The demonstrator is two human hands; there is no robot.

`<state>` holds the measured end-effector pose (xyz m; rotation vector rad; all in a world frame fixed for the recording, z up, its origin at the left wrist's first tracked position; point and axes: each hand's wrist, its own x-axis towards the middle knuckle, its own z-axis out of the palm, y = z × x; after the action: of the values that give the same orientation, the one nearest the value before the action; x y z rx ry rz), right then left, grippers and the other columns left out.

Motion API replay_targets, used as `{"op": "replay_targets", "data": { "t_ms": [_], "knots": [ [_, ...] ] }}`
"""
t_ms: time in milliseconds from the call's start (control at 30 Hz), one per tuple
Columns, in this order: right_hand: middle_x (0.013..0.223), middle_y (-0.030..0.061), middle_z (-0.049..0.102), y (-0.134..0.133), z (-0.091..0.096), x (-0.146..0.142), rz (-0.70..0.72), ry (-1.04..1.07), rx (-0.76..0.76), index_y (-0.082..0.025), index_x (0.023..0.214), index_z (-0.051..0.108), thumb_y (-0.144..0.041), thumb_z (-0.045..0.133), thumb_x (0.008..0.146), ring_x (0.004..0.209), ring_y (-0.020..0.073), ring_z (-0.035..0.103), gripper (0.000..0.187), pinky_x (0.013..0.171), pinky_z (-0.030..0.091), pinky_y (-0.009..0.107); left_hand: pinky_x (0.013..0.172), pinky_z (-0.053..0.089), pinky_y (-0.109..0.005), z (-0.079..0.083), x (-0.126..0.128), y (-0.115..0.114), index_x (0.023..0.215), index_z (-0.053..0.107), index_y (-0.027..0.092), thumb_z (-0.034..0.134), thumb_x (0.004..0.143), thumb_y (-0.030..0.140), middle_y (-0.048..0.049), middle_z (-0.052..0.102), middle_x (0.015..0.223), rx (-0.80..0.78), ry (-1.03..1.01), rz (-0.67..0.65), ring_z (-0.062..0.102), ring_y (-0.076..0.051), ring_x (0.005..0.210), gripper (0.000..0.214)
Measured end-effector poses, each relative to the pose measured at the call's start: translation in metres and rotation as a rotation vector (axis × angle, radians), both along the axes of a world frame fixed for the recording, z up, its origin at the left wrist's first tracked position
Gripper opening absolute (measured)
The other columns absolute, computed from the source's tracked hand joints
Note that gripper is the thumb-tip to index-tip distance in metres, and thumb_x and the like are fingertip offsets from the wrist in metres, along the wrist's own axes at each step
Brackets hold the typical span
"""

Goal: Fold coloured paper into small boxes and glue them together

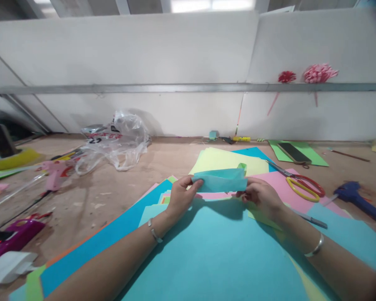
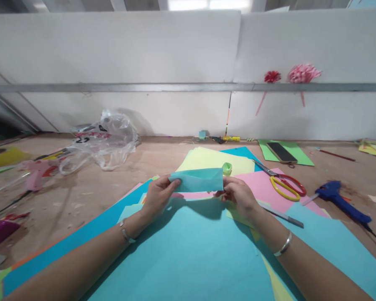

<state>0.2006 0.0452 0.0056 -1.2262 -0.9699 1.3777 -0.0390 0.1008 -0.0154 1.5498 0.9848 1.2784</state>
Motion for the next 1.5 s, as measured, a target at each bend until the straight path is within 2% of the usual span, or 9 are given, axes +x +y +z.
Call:
{"op": "replay_targets", "data": {
  "t_ms": [167,267,500,633,733,933,1033,1167,1500],
  "knots": [
    [0.115,0.0097,0.065,-0.003,0.0,-0.003,-0.122,-0.217,0.31,-0.022,0.114,0.058,-0.02,0.062,0.065,0.101,0.0236,0.061,0.049,0.075,0.052,0.033,0.046,0.041,-0.022,0.0,0.001,0.003,0.067,0.067,0.014,0.07,0.075,0.044,0.0018,0.053,0.056,-0.046,-0.013,0.03,0.045,-0.011,0.052,0.03],
    [0.113,0.0086,0.063,-0.006,0.0,-0.006,-0.174,-0.327,0.387,-0.023,0.111,0.055,-0.033,0.071,0.071,0.096,0.0211,0.061,0.044,0.079,0.051,0.034,0.046,0.036,-0.022,0.002,0.002,0.001,0.062,0.064,0.015,0.071,0.073,0.042,0.0028,0.049,0.053,-0.068,-0.008,0.019,0.041,-0.01,0.05,0.03],
    [0.063,-0.0023,0.05,-0.009,0.004,-0.01,-0.309,-0.452,0.341,-0.019,0.071,0.058,-0.044,0.065,0.076,0.057,0.0122,0.045,0.026,0.053,0.038,0.026,0.047,0.029,-0.022,0.006,0.004,-0.004,0.056,0.059,0.014,0.073,0.068,0.04,0.0033,0.046,0.051,-0.099,0.029,-0.05,0.037,-0.008,0.05,0.032],
    [0.059,-0.0038,0.044,-0.011,0.008,-0.012,-0.352,-0.501,0.363,-0.02,0.063,0.052,-0.04,0.064,0.076,0.057,0.0112,0.04,0.027,0.053,0.034,0.025,0.05,0.032,-0.021,0.008,0.004,-0.005,0.079,0.067,0.013,0.073,0.068,0.043,0.0024,0.053,0.058,-0.111,-0.027,-0.098,0.043,-0.009,0.053,0.032],
    [0.058,-0.0043,0.043,-0.01,0.006,-0.013,-0.363,-0.516,0.366,-0.02,0.062,0.051,-0.038,0.063,0.076,0.057,0.011,0.039,0.026,0.054,0.032,0.025,0.048,0.031,-0.02,0.01,0.005,-0.006,0.086,0.068,0.013,0.072,0.069,0.043,0.0037,0.052,0.057,-0.115,-0.037,-0.098,0.042,-0.008,0.052,0.034],
    [0.06,-0.004,0.045,-0.01,0.002,-0.012,-0.36,-0.51,0.372,-0.021,0.065,0.051,-0.037,0.065,0.076,0.057,0.0116,0.04,0.024,0.053,0.033,0.025,0.047,0.034,-0.021,0.01,0.005,-0.006,0.07,0.064,0.015,0.068,0.071,0.039,0.0036,0.051,0.053,-0.057,0.027,-0.073,0.044,-0.009,0.049,0.024],
    [0.066,-0.0031,0.051,-0.009,0.001,-0.012,-0.363,-0.452,0.395,-0.021,0.078,0.056,-0.034,0.068,0.073,0.06,0.0123,0.045,0.019,0.055,0.037,0.025,0.048,0.036,-0.021,0.009,0.004,-0.005,0.067,0.063,0.016,0.066,0.072,0.037,0.0029,0.054,0.055,-0.037,0.043,-0.052,0.045,-0.009,0.049,0.022],
    [0.074,-0.0015,0.057,-0.008,-0.001,-0.012,-0.361,-0.426,0.425,-0.019,0.097,0.06,-0.032,0.068,0.073,0.062,0.0122,0.048,0.029,0.058,0.04,0.026,0.047,0.037,-0.021,0.007,0.004,-0.004,0.067,0.066,0.015,0.067,0.071,0.034,0.0021,0.057,0.055,-0.009,0.071,-0.032,0.048,-0.009,0.048,0.019],
    [0.075,0.0061,0.07,-0.009,0.005,-0.009,-0.356,-0.522,0.317,-0.019,0.087,0.074,-0.039,0.063,0.078,0.073,0.0212,0.062,0.025,0.057,0.046,0.03,0.053,0.045,-0.025,0.001,0.003,-0.003,0.077,0.075,0.018,0.067,0.073,0.03,-0.0036,0.072,0.072,0.092,0.101,0.079,0.057,-0.013,0.055,0.015]
  ]
}}
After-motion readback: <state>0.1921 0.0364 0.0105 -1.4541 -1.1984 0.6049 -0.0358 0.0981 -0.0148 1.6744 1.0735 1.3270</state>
